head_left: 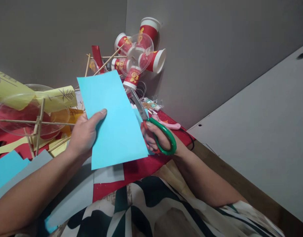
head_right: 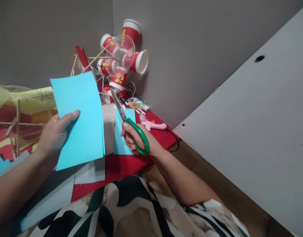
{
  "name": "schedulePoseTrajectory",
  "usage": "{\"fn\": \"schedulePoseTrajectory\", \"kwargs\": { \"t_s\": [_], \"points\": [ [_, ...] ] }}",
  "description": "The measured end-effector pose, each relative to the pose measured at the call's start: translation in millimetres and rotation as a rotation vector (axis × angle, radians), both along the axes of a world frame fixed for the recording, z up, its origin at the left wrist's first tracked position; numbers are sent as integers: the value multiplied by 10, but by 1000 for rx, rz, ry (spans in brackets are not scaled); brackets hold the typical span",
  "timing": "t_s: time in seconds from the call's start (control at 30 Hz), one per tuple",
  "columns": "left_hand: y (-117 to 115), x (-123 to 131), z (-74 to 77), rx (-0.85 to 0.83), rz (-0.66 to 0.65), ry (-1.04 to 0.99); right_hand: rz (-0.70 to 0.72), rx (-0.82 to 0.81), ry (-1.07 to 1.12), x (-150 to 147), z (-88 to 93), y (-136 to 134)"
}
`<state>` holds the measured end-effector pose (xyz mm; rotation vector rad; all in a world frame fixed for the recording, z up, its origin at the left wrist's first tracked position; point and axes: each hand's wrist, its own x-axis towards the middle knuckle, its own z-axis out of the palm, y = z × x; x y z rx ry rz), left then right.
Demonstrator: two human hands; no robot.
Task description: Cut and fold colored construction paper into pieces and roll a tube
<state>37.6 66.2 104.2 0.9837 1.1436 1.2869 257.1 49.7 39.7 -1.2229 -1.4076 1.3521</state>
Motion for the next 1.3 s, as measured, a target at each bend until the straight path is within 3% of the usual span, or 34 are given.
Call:
{"fn": "schedulePoseTrajectory", "kwargs": {
  "t_s": [0.1,0.27,0.47,0.6,0.77,0.93,1.13,1.3],
  "points": [
    [147,-102,23,102,28,56,-27,34,-85,161,17,-45],
    [312,-189,-29,39,-119,131,-277,144,-303,388,38,-142],
    [344,184,-296,-126,-384,212,-329,-8,-139,422,-182,-126],
    [463,453,-494,-133,-475,308,-362,39,-196,429,-324,-86],
    [560,415,-597,-49,-453,670,-373,63,-239,478,-373,-65],
    [496,443,-720,-204,-503,456,-329,-41,-122,376,-337,-51],
    [451,655,-882,-213,-470,308,-314,-72,-57,316,-403,-61],
    [419,594,-829,-225,-414,243,-286,-64,-55,363,-387,-81]
  ]
}}
